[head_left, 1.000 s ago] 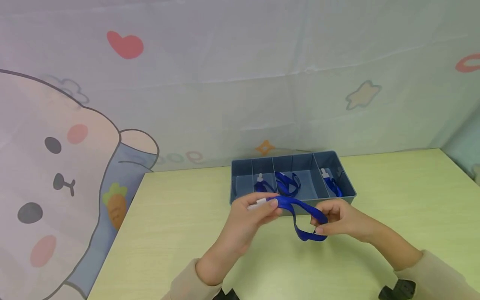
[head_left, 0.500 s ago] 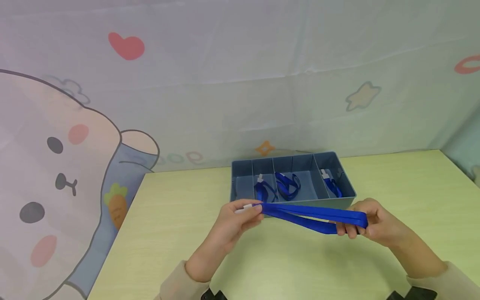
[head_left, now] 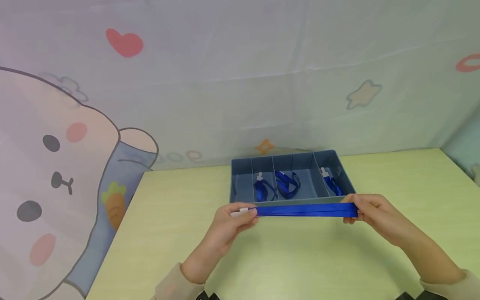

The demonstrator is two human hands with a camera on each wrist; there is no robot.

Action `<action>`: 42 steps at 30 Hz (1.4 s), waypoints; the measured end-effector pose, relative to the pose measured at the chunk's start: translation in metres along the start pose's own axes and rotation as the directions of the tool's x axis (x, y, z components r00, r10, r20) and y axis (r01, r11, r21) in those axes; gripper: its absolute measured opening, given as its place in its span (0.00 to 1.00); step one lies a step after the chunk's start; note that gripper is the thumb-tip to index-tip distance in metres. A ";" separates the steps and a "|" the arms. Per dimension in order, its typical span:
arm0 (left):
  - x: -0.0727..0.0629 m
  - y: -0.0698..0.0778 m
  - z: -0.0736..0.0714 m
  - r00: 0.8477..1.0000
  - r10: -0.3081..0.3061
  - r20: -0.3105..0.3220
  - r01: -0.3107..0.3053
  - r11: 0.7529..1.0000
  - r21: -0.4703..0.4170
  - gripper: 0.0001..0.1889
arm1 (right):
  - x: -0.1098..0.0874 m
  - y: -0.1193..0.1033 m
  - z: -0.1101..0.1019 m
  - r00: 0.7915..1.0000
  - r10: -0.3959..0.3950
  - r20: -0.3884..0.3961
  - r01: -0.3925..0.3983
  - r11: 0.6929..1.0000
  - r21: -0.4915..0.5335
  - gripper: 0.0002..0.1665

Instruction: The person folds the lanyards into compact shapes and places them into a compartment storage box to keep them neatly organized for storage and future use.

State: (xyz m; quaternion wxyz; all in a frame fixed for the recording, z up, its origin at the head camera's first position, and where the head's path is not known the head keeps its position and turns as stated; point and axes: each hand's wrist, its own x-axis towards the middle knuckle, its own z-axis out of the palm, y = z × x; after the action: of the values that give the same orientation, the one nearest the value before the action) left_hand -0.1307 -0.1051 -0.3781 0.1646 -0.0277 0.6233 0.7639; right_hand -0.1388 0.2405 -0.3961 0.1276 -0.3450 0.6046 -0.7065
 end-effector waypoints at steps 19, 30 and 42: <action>-0.004 0.005 0.005 0.998 0.051 -0.025 -0.050 0.998 0.049 0.09 | -0.001 -0.004 0.006 0.927 0.095 -0.362 -0.076 0.995 0.067 0.18; -0.004 0.003 0.006 0.995 0.092 -0.045 -0.089 0.994 0.066 0.09 | 0.000 -0.007 0.007 0.875 0.170 -0.453 -0.187 0.982 0.007 0.20; -0.005 0.003 0.005 0.992 0.112 -0.055 -0.106 0.989 0.103 0.11 | -0.002 -0.011 0.007 0.863 0.236 -0.446 -0.248 0.968 0.032 0.13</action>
State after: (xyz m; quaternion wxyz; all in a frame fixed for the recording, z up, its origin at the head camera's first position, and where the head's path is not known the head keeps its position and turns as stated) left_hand -0.1260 -0.1018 -0.3734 0.1048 -0.0082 0.6661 0.7384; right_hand -0.1298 0.2390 -0.3862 0.0684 -0.0970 0.6653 -0.7371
